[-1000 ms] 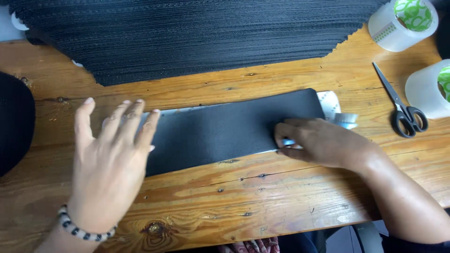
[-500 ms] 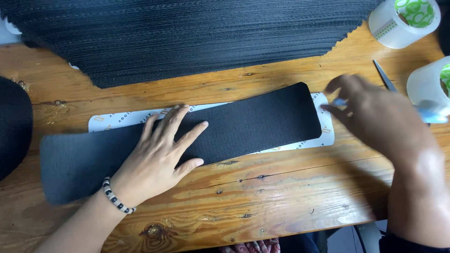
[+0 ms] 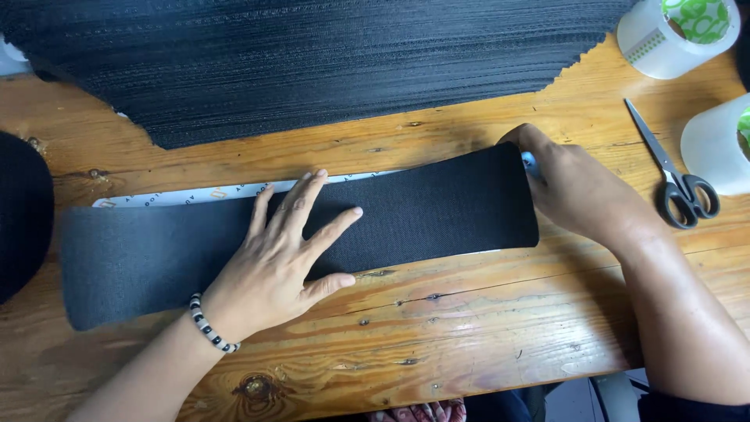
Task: The person brushes a black fabric strip with a blue brush to remove loose fibers. They then flip the strip over and continue brushing the other side.
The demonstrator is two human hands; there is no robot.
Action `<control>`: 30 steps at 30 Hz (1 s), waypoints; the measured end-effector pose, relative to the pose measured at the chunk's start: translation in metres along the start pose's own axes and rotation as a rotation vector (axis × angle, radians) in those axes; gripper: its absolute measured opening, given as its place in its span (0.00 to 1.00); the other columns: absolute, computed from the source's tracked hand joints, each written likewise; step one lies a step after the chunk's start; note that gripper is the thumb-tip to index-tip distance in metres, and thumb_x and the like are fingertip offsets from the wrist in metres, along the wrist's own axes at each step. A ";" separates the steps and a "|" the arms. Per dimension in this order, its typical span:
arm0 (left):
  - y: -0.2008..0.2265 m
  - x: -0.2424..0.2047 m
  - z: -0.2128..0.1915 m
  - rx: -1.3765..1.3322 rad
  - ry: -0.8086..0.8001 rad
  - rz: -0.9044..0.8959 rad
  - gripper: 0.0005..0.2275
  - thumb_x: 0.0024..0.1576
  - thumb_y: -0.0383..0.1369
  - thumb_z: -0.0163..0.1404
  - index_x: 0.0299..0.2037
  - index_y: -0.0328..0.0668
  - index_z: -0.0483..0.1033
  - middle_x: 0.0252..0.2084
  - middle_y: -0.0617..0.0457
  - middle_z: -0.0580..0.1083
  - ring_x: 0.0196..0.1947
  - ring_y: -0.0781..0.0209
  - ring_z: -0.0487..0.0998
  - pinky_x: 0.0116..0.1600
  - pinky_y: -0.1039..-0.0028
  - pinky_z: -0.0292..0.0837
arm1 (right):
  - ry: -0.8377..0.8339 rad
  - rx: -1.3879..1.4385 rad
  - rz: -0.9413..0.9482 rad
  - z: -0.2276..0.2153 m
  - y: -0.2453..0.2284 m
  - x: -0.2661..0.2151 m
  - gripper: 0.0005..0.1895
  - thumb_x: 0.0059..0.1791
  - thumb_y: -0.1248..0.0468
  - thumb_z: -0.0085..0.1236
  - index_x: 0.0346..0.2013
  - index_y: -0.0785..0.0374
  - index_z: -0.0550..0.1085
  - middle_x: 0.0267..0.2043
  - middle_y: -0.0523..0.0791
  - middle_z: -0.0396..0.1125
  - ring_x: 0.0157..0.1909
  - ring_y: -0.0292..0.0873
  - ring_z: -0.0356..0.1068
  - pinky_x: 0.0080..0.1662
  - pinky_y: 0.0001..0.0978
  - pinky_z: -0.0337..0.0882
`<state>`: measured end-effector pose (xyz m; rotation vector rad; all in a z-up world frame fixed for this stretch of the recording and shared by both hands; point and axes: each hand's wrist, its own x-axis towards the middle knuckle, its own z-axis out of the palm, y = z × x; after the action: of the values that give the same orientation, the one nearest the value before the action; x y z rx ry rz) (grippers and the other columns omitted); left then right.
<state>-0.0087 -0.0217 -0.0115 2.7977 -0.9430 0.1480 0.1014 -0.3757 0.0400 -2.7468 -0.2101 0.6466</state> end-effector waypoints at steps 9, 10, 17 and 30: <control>0.039 0.028 -0.004 -0.002 0.042 0.042 0.32 0.63 0.61 0.37 0.76 0.64 0.54 0.78 0.33 0.47 0.77 0.38 0.53 0.71 0.40 0.51 | 0.438 0.148 -0.421 -0.020 0.011 -0.020 0.11 0.62 0.58 0.47 0.48 0.63 0.73 0.47 0.50 0.65 0.49 0.51 0.66 0.55 0.40 0.62; 0.039 0.028 0.005 -0.003 0.042 0.038 0.32 0.63 0.61 0.37 0.76 0.64 0.54 0.78 0.33 0.47 0.77 0.38 0.53 0.71 0.40 0.51 | 0.435 0.147 -0.424 -0.021 0.010 -0.020 0.11 0.62 0.58 0.47 0.48 0.63 0.73 0.47 0.50 0.65 0.49 0.51 0.66 0.55 0.40 0.62; 0.041 0.045 0.030 -0.112 0.126 -0.126 0.21 0.59 0.51 0.50 0.57 0.50 0.70 0.72 0.31 0.55 0.75 0.37 0.55 0.69 0.33 0.49 | 0.352 0.119 -0.553 -0.037 0.019 -0.029 0.16 0.61 0.55 0.41 0.47 0.62 0.74 0.49 0.52 0.56 0.54 0.51 0.63 0.57 0.42 0.63; 0.034 0.046 0.033 -0.004 0.129 -0.164 0.31 0.61 0.65 0.34 0.71 0.64 0.64 0.76 0.32 0.50 0.75 0.39 0.57 0.69 0.41 0.50 | 0.261 1.123 -0.812 -0.031 0.075 -0.018 0.24 0.61 0.40 0.50 0.45 0.57 0.71 0.54 0.45 0.62 0.38 0.37 0.72 0.46 0.21 0.78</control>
<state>0.0086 -0.0823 -0.0317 2.8067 -0.6816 0.2978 0.1046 -0.4583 0.0494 -1.4440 -0.6192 0.0814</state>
